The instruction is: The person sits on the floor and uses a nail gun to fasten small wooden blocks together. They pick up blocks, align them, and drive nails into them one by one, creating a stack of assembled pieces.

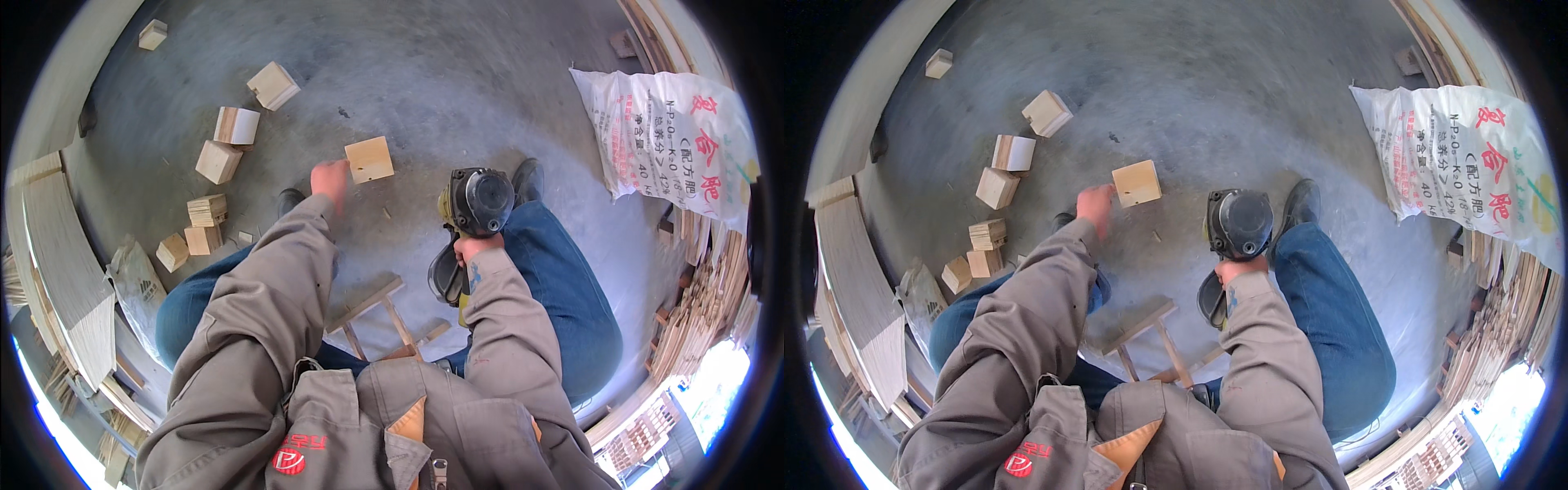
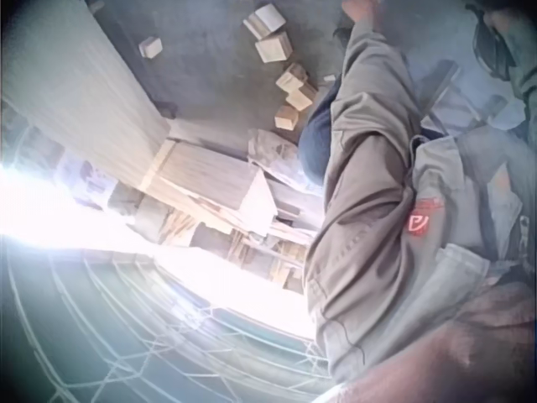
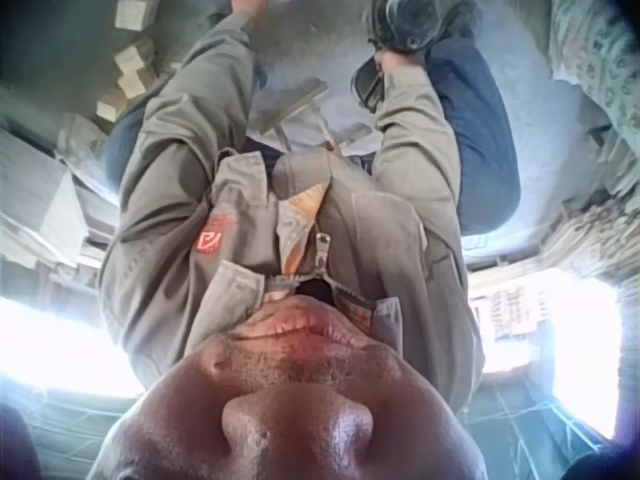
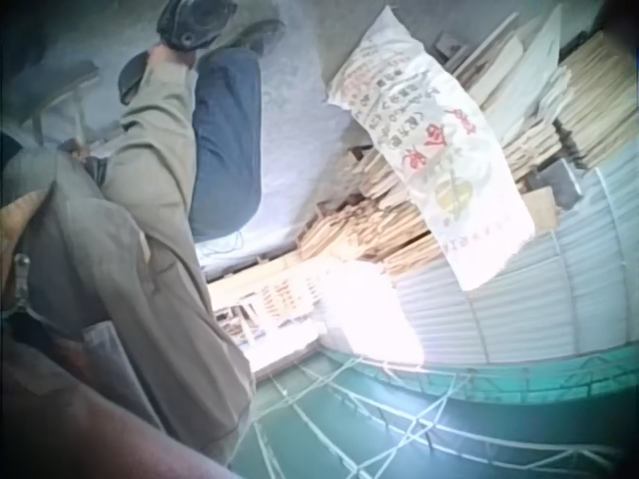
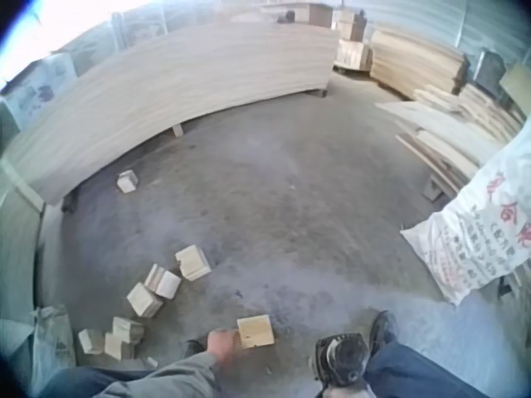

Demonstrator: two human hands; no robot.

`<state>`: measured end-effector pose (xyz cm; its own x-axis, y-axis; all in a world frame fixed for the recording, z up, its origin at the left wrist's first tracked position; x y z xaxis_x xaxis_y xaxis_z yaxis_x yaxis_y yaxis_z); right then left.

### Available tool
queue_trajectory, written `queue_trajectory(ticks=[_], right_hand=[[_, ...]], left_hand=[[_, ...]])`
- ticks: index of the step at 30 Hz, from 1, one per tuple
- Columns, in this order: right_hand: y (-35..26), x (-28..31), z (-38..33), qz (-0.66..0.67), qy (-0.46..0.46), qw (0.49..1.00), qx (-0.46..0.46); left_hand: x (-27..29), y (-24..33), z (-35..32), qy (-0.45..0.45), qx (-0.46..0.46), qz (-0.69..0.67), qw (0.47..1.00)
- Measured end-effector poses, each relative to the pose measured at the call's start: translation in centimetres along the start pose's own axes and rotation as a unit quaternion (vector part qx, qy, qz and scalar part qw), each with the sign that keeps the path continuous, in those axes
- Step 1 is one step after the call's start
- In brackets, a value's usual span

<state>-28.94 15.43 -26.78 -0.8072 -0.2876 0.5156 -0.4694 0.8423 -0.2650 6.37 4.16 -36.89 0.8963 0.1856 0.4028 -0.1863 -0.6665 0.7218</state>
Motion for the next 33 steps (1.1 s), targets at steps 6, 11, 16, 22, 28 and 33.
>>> queue_trajectory(ticks=[6,11,16,22,28,33], right_hand=[[-0.4,0.0,0.0,-0.020,-0.012,1.000,0.003],[-0.6,-0.2,-0.3,-0.031,0.009,0.999,0.002],[-1.3,-1.3,-0.7,-0.071,-0.010,0.997,0.015],[0.7,-1.4,1.4,-0.062,0.015,0.998,0.023],[0.5,-2.4,0.5,-0.013,0.004,1.000,0.011],[-1.1,-2.5,-2.4,-0.026,0.029,0.999,0.025]], left_hand=[[4.2,10.3,-0.3,0.051,-0.015,-0.144,0.988],[8.7,23.6,-7.0,0.004,-0.064,-0.264,0.962],[14.9,32.3,-14.8,-0.035,-0.192,-0.287,0.938],[21.3,33.8,-23.1,-0.081,-0.299,-0.287,0.906],[22.6,32.4,-20.7,0.001,-0.322,-0.181,0.929],[22.8,34.7,-20.8,0.027,-0.397,-0.094,0.912]])
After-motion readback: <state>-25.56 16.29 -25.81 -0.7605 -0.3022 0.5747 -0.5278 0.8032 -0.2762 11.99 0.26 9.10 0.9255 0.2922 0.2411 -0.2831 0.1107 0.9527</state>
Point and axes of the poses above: each hand's wrist, its own z-axis towards the middle knuckle, its own x-axis out of the back of the hand, y = z × x, the point moved 6 cm from there along z, towards the middle knuckle, and after that the axes turned 6 degrees about y, right-handed, at the moved point
